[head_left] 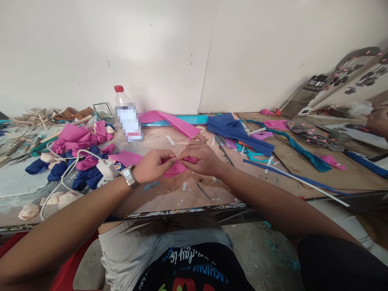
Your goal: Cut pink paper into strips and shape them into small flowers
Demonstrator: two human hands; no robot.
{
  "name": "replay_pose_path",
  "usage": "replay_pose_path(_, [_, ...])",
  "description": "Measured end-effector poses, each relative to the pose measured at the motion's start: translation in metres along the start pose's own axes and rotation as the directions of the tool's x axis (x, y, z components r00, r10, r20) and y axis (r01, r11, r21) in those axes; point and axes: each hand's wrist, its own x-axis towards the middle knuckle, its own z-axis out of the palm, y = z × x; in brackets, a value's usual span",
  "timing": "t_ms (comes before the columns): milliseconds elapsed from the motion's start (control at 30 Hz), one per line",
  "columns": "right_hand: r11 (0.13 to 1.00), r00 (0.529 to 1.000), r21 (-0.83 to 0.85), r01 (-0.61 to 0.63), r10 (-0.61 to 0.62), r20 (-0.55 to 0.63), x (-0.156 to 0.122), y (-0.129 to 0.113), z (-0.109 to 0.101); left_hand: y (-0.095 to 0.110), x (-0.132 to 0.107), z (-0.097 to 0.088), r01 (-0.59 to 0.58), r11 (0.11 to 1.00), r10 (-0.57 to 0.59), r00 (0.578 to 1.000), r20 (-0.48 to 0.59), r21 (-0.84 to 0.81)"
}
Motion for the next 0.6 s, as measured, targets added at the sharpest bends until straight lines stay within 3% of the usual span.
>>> replay_pose_path(600, [0.997,0.997,-0.030,-0.072,0.071,-0.031,0.0036,-0.0069,0.0020,0.0012,-0.0022,0.0023,-0.042,0.990,0.055,0.994,-0.095,0.136])
